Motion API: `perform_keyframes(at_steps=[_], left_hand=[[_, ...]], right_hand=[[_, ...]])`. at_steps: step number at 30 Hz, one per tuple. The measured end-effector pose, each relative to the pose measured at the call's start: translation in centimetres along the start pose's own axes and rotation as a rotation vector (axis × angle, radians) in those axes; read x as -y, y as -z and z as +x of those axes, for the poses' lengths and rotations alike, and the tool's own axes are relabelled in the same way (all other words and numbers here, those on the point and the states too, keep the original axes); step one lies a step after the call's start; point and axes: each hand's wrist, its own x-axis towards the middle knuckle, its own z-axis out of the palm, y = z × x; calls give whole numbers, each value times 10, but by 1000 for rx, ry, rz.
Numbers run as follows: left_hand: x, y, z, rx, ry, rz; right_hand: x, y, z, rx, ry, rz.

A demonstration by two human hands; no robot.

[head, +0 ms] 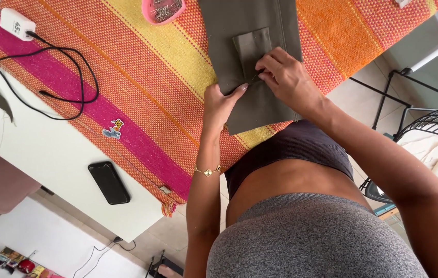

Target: Positioning and pinning fabric pockets onto a vest piece, followed by placing decorative patches.

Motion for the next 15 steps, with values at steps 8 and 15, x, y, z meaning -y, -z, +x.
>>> perform_keyframes(at_steps=[8,15], left_hand=[[21,25,-26,41,77,-104],[-8,-34,-60,-193,-341,982]], right_hand=[[-1,6,-6,-58,-75,111],[-7,31,-15,-250,104,-164]])
